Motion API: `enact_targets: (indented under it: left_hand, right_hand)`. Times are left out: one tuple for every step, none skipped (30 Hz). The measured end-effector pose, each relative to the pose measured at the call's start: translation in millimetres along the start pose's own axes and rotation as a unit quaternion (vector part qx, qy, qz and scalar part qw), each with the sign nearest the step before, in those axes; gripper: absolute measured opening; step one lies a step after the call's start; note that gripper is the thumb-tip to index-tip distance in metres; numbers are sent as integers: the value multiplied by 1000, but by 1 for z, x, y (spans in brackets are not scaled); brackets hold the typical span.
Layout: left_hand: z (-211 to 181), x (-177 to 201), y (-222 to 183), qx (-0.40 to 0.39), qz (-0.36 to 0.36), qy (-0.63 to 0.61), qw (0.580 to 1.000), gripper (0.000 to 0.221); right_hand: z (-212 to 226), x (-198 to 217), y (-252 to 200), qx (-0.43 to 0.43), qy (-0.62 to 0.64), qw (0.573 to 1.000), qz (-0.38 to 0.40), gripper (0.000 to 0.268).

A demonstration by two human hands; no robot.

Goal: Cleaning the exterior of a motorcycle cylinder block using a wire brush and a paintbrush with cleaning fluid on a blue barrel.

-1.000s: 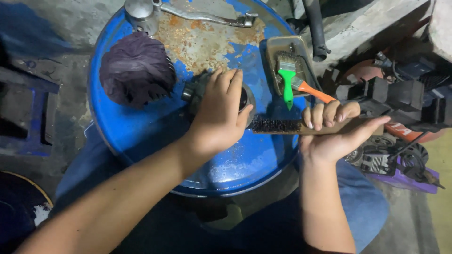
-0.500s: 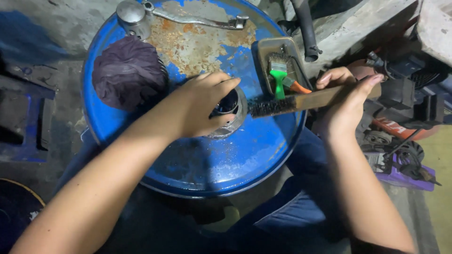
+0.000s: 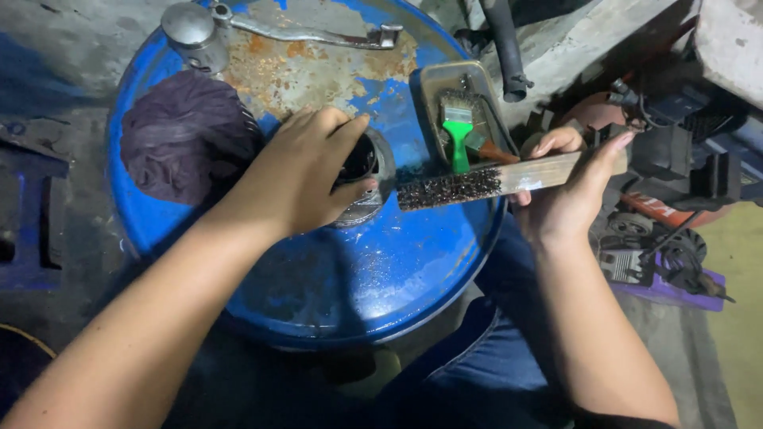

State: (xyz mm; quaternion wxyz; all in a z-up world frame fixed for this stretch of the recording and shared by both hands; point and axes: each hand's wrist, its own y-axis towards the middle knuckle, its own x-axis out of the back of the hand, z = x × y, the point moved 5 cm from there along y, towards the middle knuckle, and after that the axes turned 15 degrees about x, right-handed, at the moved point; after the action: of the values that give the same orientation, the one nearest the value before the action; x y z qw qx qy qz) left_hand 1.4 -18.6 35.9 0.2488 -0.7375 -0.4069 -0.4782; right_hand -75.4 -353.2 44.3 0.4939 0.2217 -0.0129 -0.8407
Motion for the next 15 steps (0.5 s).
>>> enact_targets:
  left_hand:
    - [0, 0, 0, 5, 4, -7, 1000, 94]
    - [1, 0, 0, 9, 9, -13, 1000, 94]
    - [-2, 2, 0, 7, 9, -12, 1000, 94]
    - [-3, 3, -1, 19, 24, -29, 999, 93]
    - [-4, 4, -1, 31, 40, -46, 998, 93]
    - [-4, 6, -1, 29, 40, -45, 998, 93]
    - [-4, 8, -1, 26, 49, -55, 997, 91]
    - [-4, 8, -2, 26, 57, -66, 996, 90]
    - [-3, 12, -3, 25, 57, -65, 996, 90]
    - [-3, 16, -4, 13, 63, -85, 994, 87]
    - [-4, 19, -5, 1, 69, -105, 992, 84]
    - [-2, 21, -5, 0, 69, -105, 992, 84]
    - [-2, 24, -6, -21, 75, -113, 991, 83]
    - [-1, 26, -7, -42, 81, -120, 989, 82]
    - [1, 28, -7, -42, 81, -120, 989, 82]
  right_hand:
    - [-3, 3, -1, -6, 24, 1000, -4, 73]
    - [-6, 5, -3, -13, 48, 999, -8, 72]
    - [-5, 6, -4, -11, 49, 999, -9, 72]
    - [-4, 5, -6, -11, 48, 999, 6, 72]
    - [-3, 4, -9, -10, 47, 999, 21, 71]
    - [-4, 7, -9, -8, 48, 999, 19, 71]
    - [-5, 9, -10, -2, 63, 998, 30, 70]
    - [-6, 10, -10, 3, 79, 996, 42, 69]
    - [-7, 11, -10, 4, 79, 996, 42, 69]
    - [-7, 13, -11, 9, 79, 996, 34, 70]
    - [-8, 16, -11, 14, 79, 996, 26, 70]
    - [-6, 16, -13, 15, 79, 996, 25, 70]
    - [-4, 18, -14, 17, 57, 998, 14, 69]
    - [-3, 19, -15, 19, 36, 999, 3, 68]
    - [-6, 21, -15, 19, 36, 999, 4, 68]
